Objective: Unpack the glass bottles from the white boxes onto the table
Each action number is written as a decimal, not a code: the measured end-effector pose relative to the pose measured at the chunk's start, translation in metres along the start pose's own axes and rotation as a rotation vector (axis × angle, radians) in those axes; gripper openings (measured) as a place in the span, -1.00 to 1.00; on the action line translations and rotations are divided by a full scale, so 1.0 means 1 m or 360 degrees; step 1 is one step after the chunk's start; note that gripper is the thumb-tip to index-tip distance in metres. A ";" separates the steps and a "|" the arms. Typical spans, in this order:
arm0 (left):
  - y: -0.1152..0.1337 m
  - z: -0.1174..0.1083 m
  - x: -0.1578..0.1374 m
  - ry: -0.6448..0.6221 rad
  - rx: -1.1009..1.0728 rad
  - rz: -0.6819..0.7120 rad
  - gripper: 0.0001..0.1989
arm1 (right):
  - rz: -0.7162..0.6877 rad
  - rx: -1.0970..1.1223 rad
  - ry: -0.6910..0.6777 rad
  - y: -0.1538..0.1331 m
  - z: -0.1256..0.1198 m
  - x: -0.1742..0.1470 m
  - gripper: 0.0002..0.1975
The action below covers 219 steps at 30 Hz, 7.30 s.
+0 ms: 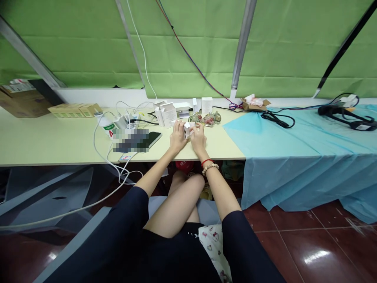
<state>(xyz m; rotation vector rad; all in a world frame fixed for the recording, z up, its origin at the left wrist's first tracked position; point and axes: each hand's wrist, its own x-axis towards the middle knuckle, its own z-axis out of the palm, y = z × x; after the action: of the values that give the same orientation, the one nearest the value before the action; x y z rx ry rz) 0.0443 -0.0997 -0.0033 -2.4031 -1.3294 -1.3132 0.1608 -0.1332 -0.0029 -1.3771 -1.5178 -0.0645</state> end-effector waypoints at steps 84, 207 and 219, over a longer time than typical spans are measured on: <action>0.018 -0.015 -0.007 -0.0318 0.0442 0.0064 -0.41 | -0.0075 -0.0374 -0.0167 -0.001 0.004 -0.005 -0.66; 0.009 -0.004 -0.005 -0.0260 0.0054 -0.0338 -0.61 | 0.1152 0.1452 -0.0211 0.019 0.007 0.031 -0.57; 0.010 -0.014 -0.014 -0.0272 -0.0198 -0.0508 -0.47 | 0.1220 0.0389 -0.0152 0.020 0.003 0.050 -0.75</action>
<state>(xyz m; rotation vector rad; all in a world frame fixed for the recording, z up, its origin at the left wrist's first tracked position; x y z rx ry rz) 0.0389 -0.1212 -0.0015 -2.5112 -1.7912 -1.3181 0.1839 -0.0902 0.0192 -1.6816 -0.9439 0.6475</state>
